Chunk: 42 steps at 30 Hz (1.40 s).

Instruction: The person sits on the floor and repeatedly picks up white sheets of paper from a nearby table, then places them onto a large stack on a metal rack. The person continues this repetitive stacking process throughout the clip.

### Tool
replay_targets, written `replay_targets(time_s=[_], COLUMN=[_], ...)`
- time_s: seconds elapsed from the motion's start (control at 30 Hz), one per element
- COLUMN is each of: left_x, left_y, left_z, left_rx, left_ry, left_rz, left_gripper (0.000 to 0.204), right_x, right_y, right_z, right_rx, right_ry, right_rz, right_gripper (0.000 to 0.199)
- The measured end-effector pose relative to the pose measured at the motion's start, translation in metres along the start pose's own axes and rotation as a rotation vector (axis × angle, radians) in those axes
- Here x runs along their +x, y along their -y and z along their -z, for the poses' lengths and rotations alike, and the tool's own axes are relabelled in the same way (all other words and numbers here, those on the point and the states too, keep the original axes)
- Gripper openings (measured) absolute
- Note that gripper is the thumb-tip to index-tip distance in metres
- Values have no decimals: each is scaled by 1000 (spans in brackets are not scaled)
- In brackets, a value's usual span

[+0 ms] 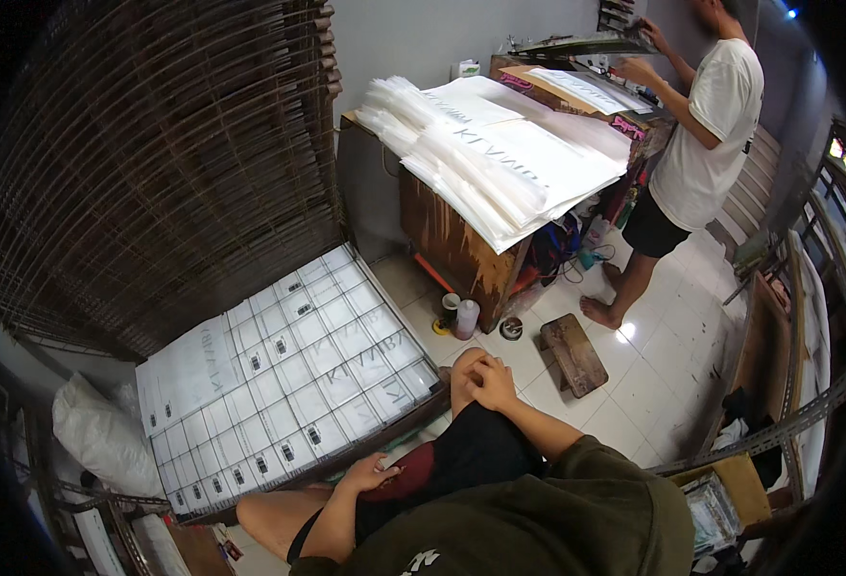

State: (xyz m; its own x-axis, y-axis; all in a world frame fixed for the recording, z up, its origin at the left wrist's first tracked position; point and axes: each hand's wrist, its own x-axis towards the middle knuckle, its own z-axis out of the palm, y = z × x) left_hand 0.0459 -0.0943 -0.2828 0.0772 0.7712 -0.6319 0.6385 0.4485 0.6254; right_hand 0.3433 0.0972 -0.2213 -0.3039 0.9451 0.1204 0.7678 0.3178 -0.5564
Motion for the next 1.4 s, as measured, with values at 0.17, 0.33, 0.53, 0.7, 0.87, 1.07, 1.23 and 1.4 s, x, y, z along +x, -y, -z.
replay_targets(time_s=[0.17,0.33,0.53,0.7,0.87,1.07,1.23,1.4], left_x=[12,14,6,23,10,13,10,-1], left_y=[15,15,22,23,22,33,7,25], left_z=[-5,-7,-3,-9,-3,-9,-3,-7], left_rx=[52,-73,-84,-180,-82,-128,-66,-43], left_ry=[-74,-205,-312,-370,-432,-478,-476,-462], left_rz=[-84,-122,-85,-79,-108,-84,-192,-148], left_gripper=[67,60,53,51,48,47,49,51], right_x=[-3,2,130,268,339,347,352,303], right_y=[0,40,72,-1,-38,6,80,238], right_z=[6,70,223,310,313,288,332,347], right_rx=[269,455,826,1202,1354,1328,1428,1396], right_ry=[-164,-534,-840,-754,-461,-277,-400,-356], right_rz=[32,275,399,-31,-204,-17,361,813], right_gripper=[16,7,19,69,85,46,35,46])
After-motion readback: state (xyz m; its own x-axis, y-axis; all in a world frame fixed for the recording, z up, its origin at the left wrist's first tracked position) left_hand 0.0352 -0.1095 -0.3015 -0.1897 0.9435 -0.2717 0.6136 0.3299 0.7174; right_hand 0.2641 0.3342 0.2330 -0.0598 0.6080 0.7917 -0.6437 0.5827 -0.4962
